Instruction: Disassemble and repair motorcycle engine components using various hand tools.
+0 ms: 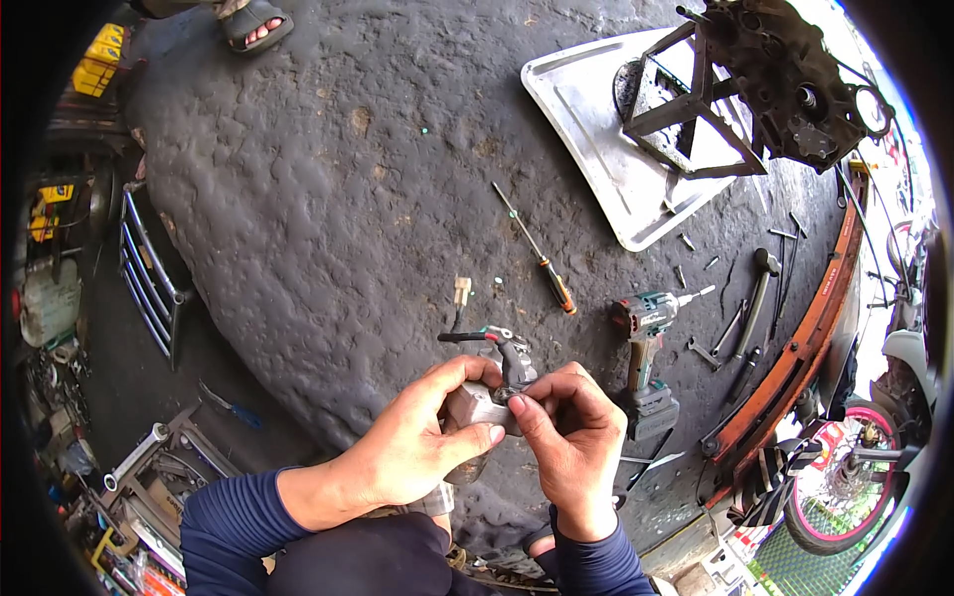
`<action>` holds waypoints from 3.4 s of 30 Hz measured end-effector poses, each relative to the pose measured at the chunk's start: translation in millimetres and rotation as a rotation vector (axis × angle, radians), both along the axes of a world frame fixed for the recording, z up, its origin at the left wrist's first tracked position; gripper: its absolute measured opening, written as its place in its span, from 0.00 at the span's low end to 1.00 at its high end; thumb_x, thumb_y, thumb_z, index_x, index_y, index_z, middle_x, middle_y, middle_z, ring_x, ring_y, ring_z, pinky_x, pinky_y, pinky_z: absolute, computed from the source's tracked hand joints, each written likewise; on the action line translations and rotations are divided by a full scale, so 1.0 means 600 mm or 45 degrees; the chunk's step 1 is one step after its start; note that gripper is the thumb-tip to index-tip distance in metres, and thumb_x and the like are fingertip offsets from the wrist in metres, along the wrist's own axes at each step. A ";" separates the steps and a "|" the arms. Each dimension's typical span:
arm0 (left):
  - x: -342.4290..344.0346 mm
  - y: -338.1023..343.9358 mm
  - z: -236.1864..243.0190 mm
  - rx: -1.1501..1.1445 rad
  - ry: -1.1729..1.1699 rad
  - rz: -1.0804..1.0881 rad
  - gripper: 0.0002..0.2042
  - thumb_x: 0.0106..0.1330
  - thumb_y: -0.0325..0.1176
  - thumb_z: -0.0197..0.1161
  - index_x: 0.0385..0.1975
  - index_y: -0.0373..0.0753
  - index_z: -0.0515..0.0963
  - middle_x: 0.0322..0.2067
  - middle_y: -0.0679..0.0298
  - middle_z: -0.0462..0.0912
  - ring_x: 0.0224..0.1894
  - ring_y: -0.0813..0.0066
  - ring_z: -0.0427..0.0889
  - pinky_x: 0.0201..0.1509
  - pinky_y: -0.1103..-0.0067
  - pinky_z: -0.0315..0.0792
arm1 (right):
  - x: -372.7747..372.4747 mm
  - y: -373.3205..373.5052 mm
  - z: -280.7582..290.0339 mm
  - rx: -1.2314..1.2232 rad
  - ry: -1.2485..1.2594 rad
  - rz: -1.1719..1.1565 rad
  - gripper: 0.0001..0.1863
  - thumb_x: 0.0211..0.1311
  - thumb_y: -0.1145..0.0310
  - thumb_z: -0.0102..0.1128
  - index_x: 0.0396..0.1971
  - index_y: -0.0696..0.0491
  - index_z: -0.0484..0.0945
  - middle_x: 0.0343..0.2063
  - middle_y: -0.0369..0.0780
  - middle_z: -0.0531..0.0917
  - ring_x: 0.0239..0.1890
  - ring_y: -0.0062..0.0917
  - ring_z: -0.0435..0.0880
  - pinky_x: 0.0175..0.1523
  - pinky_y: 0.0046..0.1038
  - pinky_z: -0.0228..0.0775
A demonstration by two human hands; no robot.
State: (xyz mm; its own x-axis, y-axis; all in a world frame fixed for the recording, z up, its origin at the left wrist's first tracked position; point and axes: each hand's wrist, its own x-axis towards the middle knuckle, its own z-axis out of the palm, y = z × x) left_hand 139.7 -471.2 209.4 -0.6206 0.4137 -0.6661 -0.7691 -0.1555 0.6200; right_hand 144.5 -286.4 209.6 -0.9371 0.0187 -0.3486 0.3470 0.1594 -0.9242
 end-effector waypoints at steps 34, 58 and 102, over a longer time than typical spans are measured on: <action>-0.015 -0.005 -0.007 -0.031 -0.007 0.181 0.22 0.70 0.18 0.65 0.61 0.37 0.69 0.56 0.64 0.76 0.60 0.75 0.78 0.66 0.73 0.73 | 0.088 0.165 0.158 0.768 0.528 0.535 0.21 0.51 0.84 0.67 0.49 0.59 0.86 0.21 0.42 0.80 0.17 0.31 0.73 0.22 0.29 0.65; -0.006 0.015 -0.015 -0.111 0.068 0.137 0.21 0.71 0.18 0.65 0.60 0.38 0.69 0.49 0.66 0.79 0.52 0.81 0.80 0.57 0.78 0.76 | 0.009 0.155 0.236 1.086 0.789 0.988 0.22 0.47 0.84 0.74 0.46 0.52 0.90 0.20 0.36 0.71 0.18 0.23 0.72 0.20 0.27 0.63; -0.022 0.091 -0.079 0.037 0.021 0.549 0.20 0.66 0.16 0.64 0.56 0.39 0.72 0.49 0.63 0.83 0.49 0.77 0.82 0.54 0.77 0.77 | -0.055 0.083 0.279 1.395 0.819 0.913 0.22 0.56 0.80 0.74 0.53 0.54 0.84 0.38 0.43 0.81 0.30 0.34 0.85 0.32 0.33 0.78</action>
State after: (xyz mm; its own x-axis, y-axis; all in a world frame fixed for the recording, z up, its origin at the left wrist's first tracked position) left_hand 126.4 -416.6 162.0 -0.7513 0.1327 -0.6465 -0.6199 -0.4782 0.6222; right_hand 111.2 -236.6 376.9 -0.8447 -0.5352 0.0073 -0.5266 0.8286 -0.1900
